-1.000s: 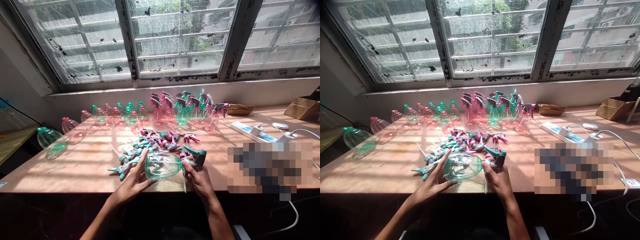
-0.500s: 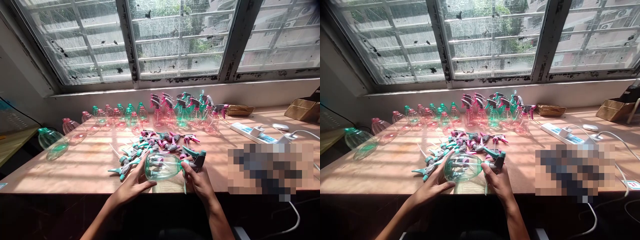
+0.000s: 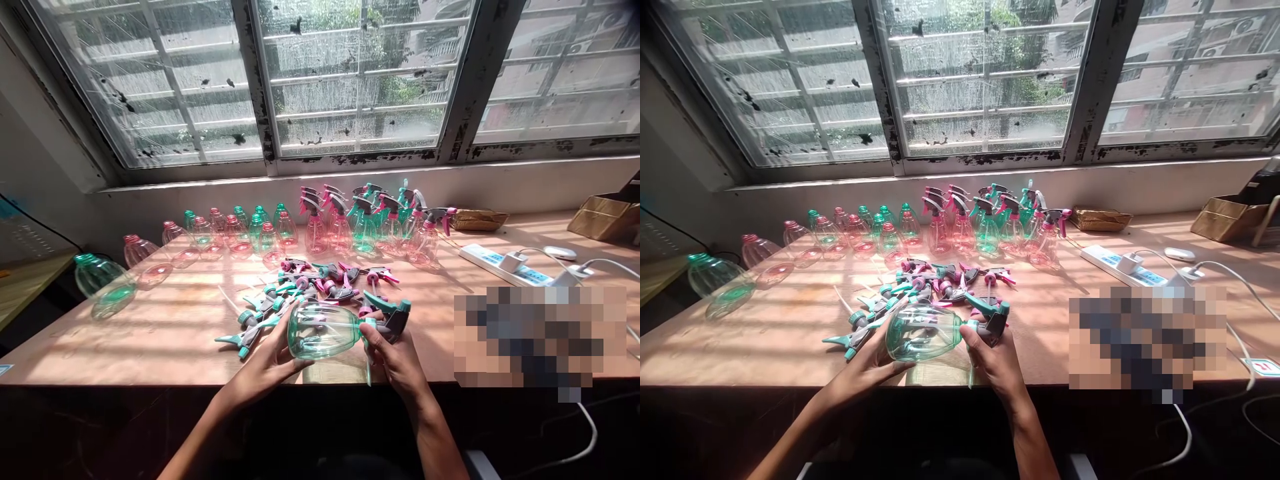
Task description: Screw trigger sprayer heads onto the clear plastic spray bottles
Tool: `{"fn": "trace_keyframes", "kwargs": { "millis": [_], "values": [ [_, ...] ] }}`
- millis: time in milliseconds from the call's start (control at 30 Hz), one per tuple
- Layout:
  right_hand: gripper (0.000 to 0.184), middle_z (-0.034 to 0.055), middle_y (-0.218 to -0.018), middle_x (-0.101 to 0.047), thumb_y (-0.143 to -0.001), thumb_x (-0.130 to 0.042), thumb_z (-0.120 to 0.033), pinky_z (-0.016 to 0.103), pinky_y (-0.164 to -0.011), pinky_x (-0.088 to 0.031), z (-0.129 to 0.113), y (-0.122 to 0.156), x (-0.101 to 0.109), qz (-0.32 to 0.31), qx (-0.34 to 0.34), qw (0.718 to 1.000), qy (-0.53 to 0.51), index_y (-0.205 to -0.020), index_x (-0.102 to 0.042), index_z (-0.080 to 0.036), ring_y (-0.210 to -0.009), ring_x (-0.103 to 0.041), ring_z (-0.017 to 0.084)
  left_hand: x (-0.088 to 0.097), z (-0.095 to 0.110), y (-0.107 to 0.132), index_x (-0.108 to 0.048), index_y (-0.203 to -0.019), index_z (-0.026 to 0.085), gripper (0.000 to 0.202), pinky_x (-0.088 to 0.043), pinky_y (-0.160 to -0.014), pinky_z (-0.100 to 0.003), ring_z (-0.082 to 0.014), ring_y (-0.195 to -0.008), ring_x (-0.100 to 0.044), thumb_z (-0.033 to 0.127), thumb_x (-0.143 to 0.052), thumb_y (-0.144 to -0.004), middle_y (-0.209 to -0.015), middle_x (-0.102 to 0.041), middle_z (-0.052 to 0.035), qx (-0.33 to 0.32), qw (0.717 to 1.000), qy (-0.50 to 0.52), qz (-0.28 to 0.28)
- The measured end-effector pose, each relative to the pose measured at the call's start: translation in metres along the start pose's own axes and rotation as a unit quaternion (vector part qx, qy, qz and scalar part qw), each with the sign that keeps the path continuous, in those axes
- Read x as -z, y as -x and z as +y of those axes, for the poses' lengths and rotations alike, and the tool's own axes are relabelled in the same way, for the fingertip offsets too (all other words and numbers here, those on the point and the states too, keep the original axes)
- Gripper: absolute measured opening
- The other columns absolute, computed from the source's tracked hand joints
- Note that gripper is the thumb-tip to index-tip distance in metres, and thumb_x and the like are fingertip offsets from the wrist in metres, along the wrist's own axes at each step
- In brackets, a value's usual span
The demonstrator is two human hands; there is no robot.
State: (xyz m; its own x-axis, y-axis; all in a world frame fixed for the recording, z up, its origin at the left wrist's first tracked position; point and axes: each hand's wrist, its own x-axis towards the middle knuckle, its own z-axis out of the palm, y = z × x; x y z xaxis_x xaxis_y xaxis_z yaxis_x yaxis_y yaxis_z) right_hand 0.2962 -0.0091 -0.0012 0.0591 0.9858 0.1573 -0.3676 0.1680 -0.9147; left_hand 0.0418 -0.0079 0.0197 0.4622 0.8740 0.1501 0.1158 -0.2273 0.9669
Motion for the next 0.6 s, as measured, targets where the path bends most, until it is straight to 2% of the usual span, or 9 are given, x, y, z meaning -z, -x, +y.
{"fn": "trace_keyframes", "kwargs": {
  "millis": [100,200,333,500,600],
  "values": [
    [0.037,-0.009,-0.049,-0.052,-0.079,-0.084,-0.049,0.023,-0.041,-0.028,0.0005,-0.0001,0.0002,0.002,0.001,1.0,0.005,-0.089,-0.062,-0.021,-0.038,-0.04,0.009,-0.0002,0.0028,0.0,-0.001,-0.164,0.037,0.095,-0.027,-0.126,-0.047,-0.0369,-0.157,-0.017,0.034,-0.069,-0.098,-0.175,0.002,-0.0026,-0.012,1.0,-0.005,0.001],
    [0.038,-0.0086,-0.049,-0.053,-0.078,-0.084,-0.05,0.022,-0.04,-0.03,0.0016,0.0,0.0008,0.005,-0.004,1.0,0.005,-0.089,-0.062,-0.02,-0.037,-0.041,0.009,-0.0009,0.0059,0.0002,0.002,-0.164,0.036,0.098,-0.026,-0.126,-0.048,-0.0379,-0.158,-0.011,0.036,-0.07,-0.097,-0.175,0.001,-0.0038,-0.012,1.0,-0.014,0.011],
    [0.038,-0.0079,-0.051,-0.055,-0.078,-0.085,-0.049,0.022,-0.041,-0.033,0.0015,0.0006,0.0014,0.005,-0.006,1.0,0.006,-0.09,-0.063,-0.02,-0.04,-0.044,0.009,-0.0015,0.0083,0.0007,0.0,-0.164,0.034,0.11,-0.021,-0.128,-0.05,-0.0377,-0.158,-0.012,0.037,-0.08,-0.089,-0.174,-0.009,-0.0049,0.014,0.999,-0.039,0.016],
    [0.04,-0.0077,-0.052,-0.056,-0.076,-0.086,-0.05,0.022,-0.041,-0.032,0.0008,0.0009,0.0008,0.008,-0.01,1.0,0.004,-0.09,-0.063,-0.021,-0.04,-0.045,0.009,-0.0007,0.0087,0.0003,-0.011,-0.165,0.033,0.103,-0.029,-0.126,-0.048,-0.0388,-0.155,-0.025,0.038,-0.08,-0.088,-0.171,-0.027,-0.0064,0.022,0.999,-0.036,0.007],
    [0.041,-0.008,-0.051,-0.054,-0.075,-0.086,-0.052,0.022,-0.042,-0.032,0.0012,0.0005,0.0005,0.014,-0.009,1.0,0.009,-0.09,-0.063,-0.021,-0.04,-0.044,0.009,-0.0007,0.0104,-0.0003,-0.013,-0.165,0.033,0.101,-0.032,-0.125,-0.048,-0.0387,-0.154,-0.029,0.039,-0.079,-0.088,-0.169,-0.032,-0.0057,0.023,0.999,-0.041,0.003]
  ]
}}
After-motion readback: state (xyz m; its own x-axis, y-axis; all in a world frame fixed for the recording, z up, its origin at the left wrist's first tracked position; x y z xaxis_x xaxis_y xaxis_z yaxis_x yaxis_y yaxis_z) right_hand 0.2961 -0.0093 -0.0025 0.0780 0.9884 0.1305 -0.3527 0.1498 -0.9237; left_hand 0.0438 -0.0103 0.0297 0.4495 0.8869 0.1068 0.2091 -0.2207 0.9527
